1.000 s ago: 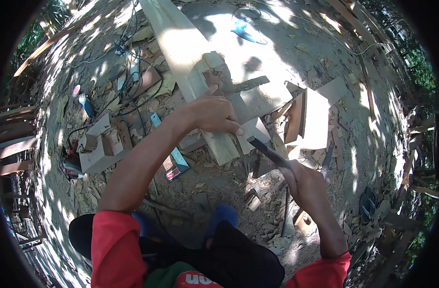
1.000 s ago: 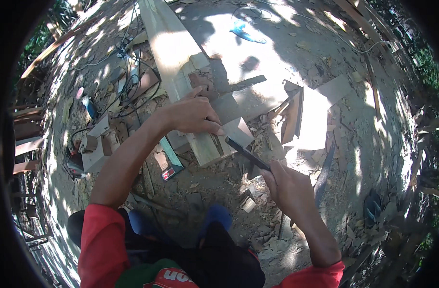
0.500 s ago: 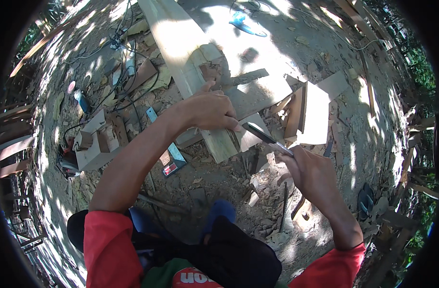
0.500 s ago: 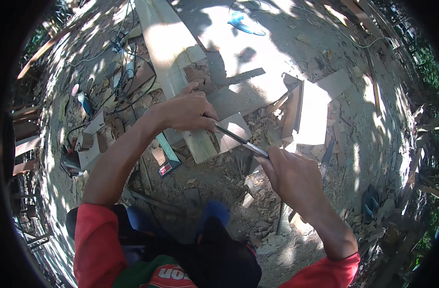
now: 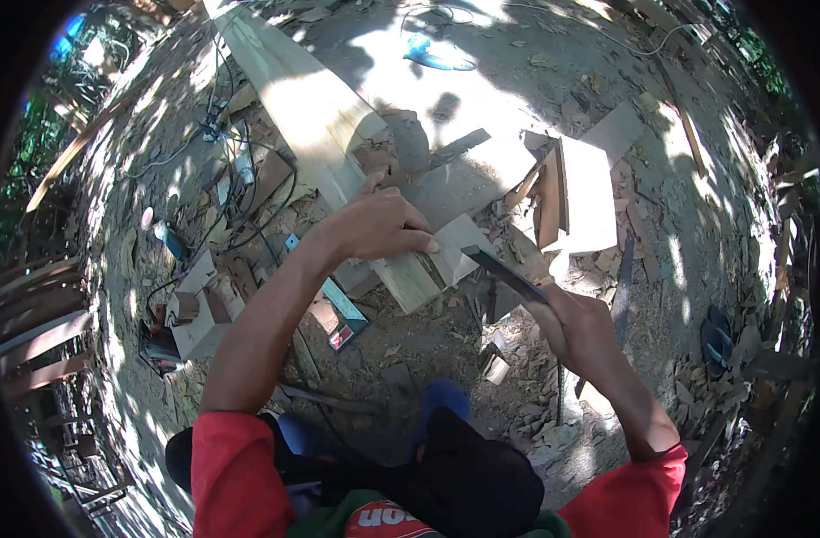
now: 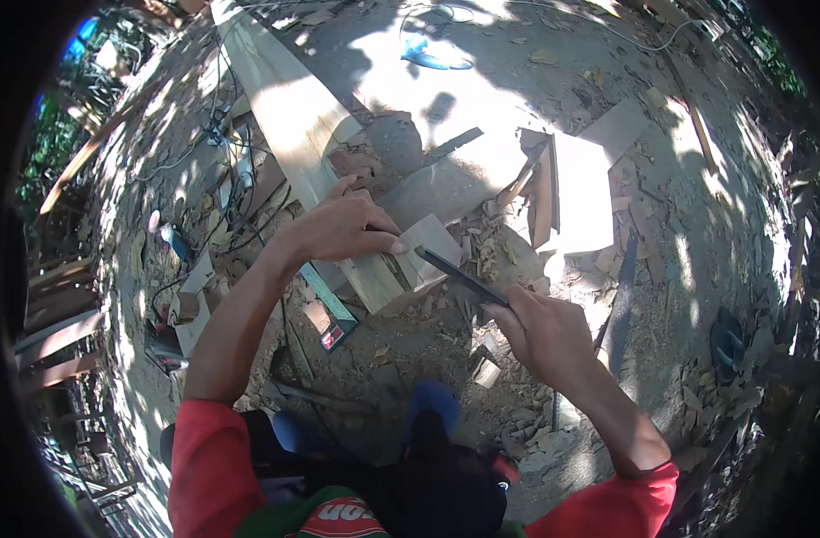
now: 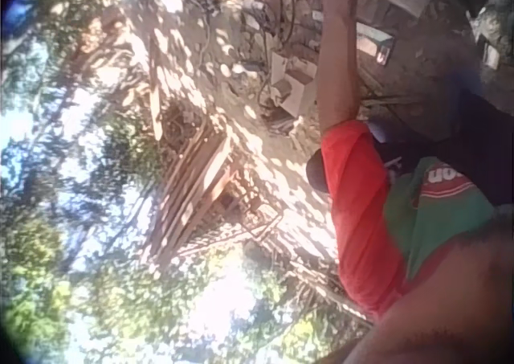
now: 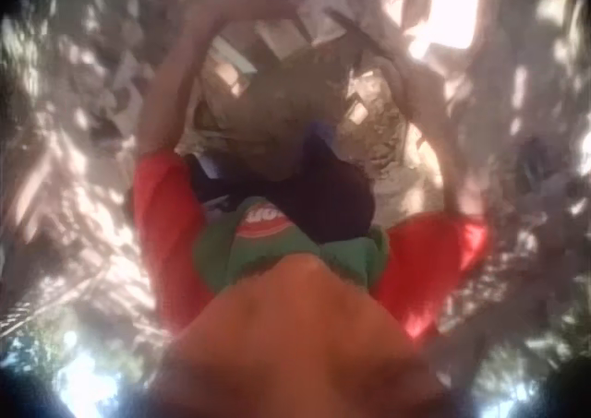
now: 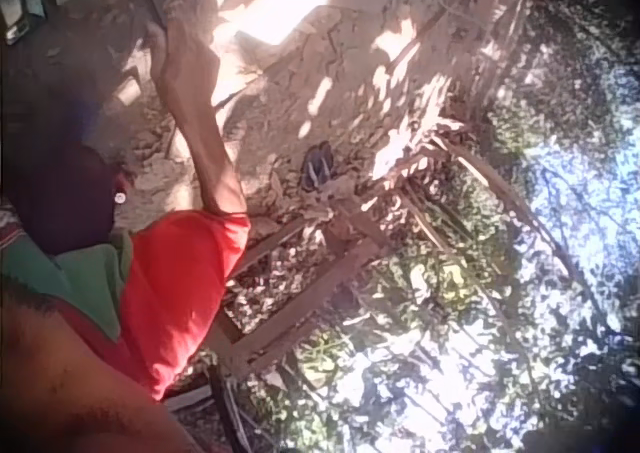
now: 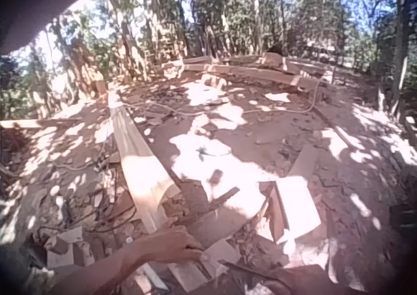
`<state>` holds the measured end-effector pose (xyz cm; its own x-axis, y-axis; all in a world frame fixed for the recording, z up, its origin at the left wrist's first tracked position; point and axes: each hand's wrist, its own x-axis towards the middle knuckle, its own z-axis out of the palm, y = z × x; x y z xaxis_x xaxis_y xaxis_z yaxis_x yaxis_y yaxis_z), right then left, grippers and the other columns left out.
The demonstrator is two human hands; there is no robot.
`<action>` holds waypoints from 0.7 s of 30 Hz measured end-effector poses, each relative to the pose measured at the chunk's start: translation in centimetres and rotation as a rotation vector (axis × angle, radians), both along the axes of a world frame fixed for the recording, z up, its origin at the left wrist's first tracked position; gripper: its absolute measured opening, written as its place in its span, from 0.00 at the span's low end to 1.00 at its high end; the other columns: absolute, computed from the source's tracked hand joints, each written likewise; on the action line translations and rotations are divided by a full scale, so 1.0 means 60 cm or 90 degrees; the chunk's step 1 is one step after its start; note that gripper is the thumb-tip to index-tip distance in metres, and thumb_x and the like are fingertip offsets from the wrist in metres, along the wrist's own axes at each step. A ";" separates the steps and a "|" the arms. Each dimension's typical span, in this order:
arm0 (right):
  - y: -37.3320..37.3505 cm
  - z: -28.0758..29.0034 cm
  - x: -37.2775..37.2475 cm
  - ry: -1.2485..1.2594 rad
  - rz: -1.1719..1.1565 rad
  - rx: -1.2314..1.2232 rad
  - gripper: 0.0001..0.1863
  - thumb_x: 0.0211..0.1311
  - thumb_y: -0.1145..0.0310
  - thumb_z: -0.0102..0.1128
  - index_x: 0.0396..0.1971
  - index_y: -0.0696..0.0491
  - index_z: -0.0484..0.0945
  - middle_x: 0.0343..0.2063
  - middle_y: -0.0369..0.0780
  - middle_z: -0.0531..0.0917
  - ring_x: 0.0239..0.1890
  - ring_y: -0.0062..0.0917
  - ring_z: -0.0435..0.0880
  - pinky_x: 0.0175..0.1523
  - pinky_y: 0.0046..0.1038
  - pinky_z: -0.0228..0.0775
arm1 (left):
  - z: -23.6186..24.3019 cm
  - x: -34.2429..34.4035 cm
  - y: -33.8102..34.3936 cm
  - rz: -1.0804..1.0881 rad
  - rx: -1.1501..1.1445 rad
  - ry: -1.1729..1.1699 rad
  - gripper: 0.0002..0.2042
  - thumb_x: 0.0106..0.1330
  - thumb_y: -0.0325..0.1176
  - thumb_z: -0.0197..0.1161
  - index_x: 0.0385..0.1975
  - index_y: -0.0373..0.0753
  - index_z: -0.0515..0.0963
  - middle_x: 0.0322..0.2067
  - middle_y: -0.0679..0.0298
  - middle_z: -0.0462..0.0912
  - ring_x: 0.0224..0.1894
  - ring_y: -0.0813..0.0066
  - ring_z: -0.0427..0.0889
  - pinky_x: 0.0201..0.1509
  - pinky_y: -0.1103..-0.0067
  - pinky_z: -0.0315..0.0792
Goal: The person uses a chisel and a knife to carve and scrape a wooden beam, then applies glue to a small wooden block.
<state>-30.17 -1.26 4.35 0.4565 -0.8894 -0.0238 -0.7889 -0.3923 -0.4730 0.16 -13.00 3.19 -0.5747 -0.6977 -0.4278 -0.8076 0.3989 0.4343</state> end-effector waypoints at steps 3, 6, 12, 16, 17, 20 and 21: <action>0.063 -0.109 -0.041 -0.157 -0.198 -0.048 0.10 0.66 0.65 0.57 0.40 0.56 0.76 0.25 0.45 0.81 0.28 0.43 0.83 0.33 0.39 0.73 | -0.020 0.000 0.015 0.070 -0.123 0.181 0.24 0.67 0.51 0.60 0.55 0.42 0.79 0.46 0.55 0.83 0.57 0.59 0.75 0.75 0.58 0.48; 0.153 -0.275 -0.079 -0.138 -0.403 0.000 0.12 0.61 0.68 0.58 0.42 0.58 0.79 0.35 0.50 0.81 0.40 0.47 0.81 0.45 0.43 0.73 | -0.058 0.046 0.069 0.329 -0.444 0.355 0.22 0.71 0.44 0.58 0.58 0.35 0.74 0.54 0.51 0.76 0.56 0.60 0.75 0.63 0.71 0.66; 0.264 -0.459 -0.093 -0.038 -0.541 0.002 0.13 0.55 0.73 0.60 0.40 0.59 0.74 0.36 0.48 0.77 0.44 0.47 0.76 0.49 0.46 0.69 | -0.193 0.124 0.296 0.772 -0.321 0.359 0.21 0.74 0.39 0.54 0.56 0.27 0.72 0.53 0.54 0.77 0.54 0.66 0.76 0.60 0.73 0.67; 0.283 -0.491 -0.092 -0.087 -0.540 0.003 0.13 0.57 0.71 0.62 0.40 0.58 0.74 0.35 0.48 0.76 0.43 0.46 0.75 0.48 0.44 0.68 | -0.189 0.082 0.354 0.720 -0.326 0.299 0.20 0.70 0.35 0.58 0.56 0.28 0.72 0.52 0.51 0.76 0.55 0.61 0.75 0.61 0.69 0.66; 0.285 -0.496 -0.090 -0.118 -0.540 -0.004 0.13 0.58 0.70 0.63 0.40 0.58 0.74 0.35 0.48 0.75 0.42 0.46 0.75 0.47 0.44 0.68 | -0.187 0.084 0.352 0.687 -0.352 0.287 0.21 0.68 0.34 0.59 0.56 0.28 0.72 0.53 0.50 0.76 0.56 0.59 0.74 0.62 0.68 0.66; 0.295 -0.515 -0.096 -0.092 -0.525 -0.061 0.12 0.60 0.71 0.63 0.41 0.59 0.75 0.35 0.48 0.75 0.41 0.45 0.76 0.46 0.41 0.69 | -0.162 0.056 0.330 0.516 -0.447 0.257 0.23 0.65 0.35 0.63 0.56 0.29 0.72 0.55 0.48 0.74 0.59 0.52 0.72 0.64 0.63 0.65; 0.295 -0.519 -0.095 -0.084 -0.530 -0.065 0.12 0.60 0.72 0.63 0.41 0.59 0.75 0.35 0.48 0.76 0.41 0.45 0.76 0.46 0.41 0.69 | -0.143 0.034 0.313 0.445 -0.483 0.249 0.23 0.64 0.36 0.64 0.56 0.30 0.72 0.56 0.47 0.74 0.60 0.50 0.71 0.64 0.61 0.64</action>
